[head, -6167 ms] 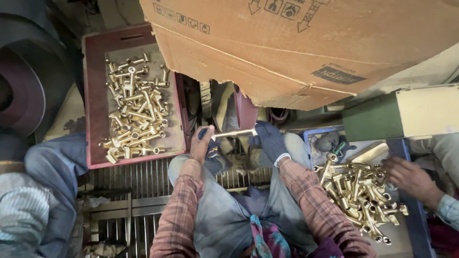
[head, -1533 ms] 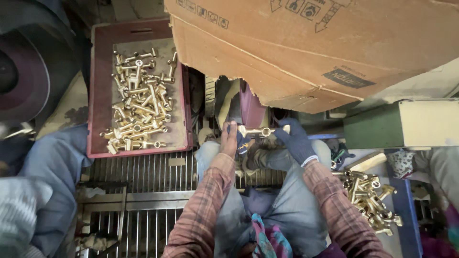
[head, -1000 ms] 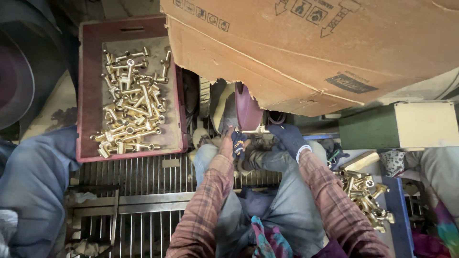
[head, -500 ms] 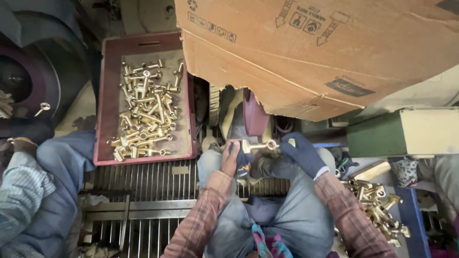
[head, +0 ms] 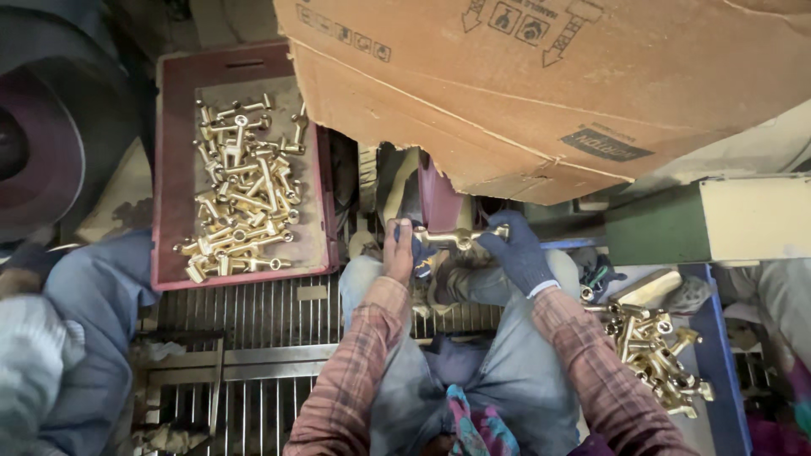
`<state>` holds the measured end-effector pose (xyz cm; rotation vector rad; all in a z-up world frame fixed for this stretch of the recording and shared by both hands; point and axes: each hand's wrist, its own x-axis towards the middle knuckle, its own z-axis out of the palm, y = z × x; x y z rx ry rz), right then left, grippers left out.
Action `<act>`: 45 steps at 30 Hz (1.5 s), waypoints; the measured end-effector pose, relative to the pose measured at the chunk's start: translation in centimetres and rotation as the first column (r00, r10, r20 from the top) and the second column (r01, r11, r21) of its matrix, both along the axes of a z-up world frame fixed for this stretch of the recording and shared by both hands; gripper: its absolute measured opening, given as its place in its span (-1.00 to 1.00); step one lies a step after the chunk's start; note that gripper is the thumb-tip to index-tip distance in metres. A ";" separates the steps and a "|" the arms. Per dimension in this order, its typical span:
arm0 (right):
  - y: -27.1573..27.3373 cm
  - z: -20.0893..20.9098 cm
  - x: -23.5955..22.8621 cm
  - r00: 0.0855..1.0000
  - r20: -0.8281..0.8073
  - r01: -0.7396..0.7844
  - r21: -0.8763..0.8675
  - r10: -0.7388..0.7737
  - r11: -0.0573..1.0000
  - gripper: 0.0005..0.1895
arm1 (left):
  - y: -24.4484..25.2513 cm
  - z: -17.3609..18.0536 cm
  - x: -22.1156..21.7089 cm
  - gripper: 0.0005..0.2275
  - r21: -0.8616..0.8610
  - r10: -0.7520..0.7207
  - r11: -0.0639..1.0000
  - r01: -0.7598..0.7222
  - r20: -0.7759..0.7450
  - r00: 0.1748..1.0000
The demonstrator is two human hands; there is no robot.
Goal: The person sits on the floor and repeatedly picks up small brass-colored metal parts from a red tray. They hold each part against a rotating grinding wheel to polish it, then place the finished part into a blue tray. The process is repeated for multiple parts throughout the clip.
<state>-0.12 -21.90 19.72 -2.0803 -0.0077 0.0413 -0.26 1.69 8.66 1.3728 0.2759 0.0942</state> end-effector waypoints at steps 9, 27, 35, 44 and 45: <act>1.0 1.0 2.4 0.903 -0.421 0.128 0.081 -0.083 0.988 -0.54 | -0.6 -3.9 0.9 -0.68 -0.346 0.005 0.926 -0.153 -0.393 0.919; -2.0 3.4 -2.8 0.892 -0.425 0.061 0.454 0.155 0.889 -0.67 | 3.2 4.7 -4.7 -0.59 -0.038 -0.247 0.967 0.251 0.084 0.965; -0.4 5.7 -5.7 0.956 -0.234 -0.032 0.520 0.178 0.853 -0.55 | 5.4 11.0 -7.1 -0.48 0.104 -0.252 0.966 0.238 0.155 0.955; 3.4 0.7 -2.4 0.954 -0.201 -0.075 0.555 0.221 0.828 -0.54 | 8.5 5.9 -2.8 -0.62 0.168 -0.146 0.979 0.117 0.169 0.975; 3.7 -0.1 -2.3 0.927 -0.295 0.013 0.642 0.231 0.766 -0.54 | 8.6 5.3 -2.5 -0.64 0.160 -0.143 0.980 0.118 0.155 0.978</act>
